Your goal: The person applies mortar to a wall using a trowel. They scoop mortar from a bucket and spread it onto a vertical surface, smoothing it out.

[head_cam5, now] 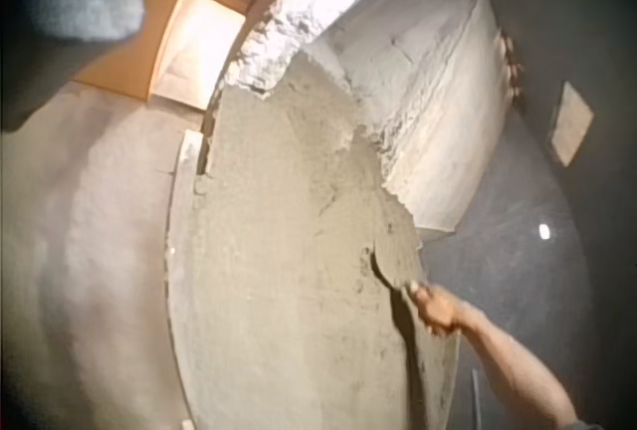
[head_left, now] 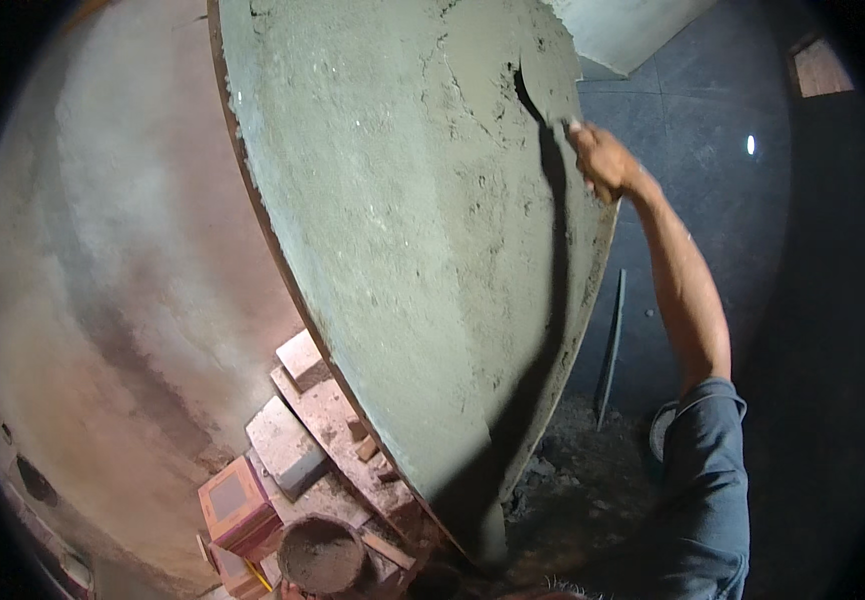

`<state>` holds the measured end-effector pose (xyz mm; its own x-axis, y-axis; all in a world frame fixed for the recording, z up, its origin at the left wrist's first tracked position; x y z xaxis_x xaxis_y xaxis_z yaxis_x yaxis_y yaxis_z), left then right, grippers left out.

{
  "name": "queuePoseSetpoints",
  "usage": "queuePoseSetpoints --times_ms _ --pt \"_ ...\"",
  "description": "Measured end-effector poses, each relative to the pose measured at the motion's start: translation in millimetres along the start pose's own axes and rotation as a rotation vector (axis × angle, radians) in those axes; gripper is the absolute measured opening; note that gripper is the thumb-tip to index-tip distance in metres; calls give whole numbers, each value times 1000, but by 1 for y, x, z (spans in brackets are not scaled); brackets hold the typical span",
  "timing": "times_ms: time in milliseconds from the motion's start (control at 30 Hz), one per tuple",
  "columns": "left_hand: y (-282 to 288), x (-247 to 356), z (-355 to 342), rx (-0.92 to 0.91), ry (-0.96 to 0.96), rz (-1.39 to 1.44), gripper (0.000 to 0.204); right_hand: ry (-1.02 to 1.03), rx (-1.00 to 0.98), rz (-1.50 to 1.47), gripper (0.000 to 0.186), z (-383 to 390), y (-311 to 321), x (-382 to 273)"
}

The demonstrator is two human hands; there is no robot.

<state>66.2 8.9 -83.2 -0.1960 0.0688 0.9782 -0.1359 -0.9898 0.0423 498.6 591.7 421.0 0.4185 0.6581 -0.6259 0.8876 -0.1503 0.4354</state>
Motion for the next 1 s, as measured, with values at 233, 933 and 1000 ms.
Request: queuePoseSetpoints --times_ms 233,933,1000 --pt "-15 13 26 100 221 215 30 -169 23 -140 55 62 4 63" --pt "53 -172 -180 -104 35 306 46 141 -245 95 53 217 -120 15" --pt "44 -175 -180 -60 81 291 45 -26 -297 44 45 256 -116 47"
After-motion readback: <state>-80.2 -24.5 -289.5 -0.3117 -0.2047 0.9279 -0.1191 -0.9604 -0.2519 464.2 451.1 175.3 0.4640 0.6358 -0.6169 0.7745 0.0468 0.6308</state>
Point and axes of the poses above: each hand's wrist, its own z-axis away from the middle knuckle, its own y-axis out of the back of the hand, x = y × z, the point moved 6 cm from there along -z, towards the middle knuckle, and after that the axes turned 1 degree about x, right-handed, at the moved point
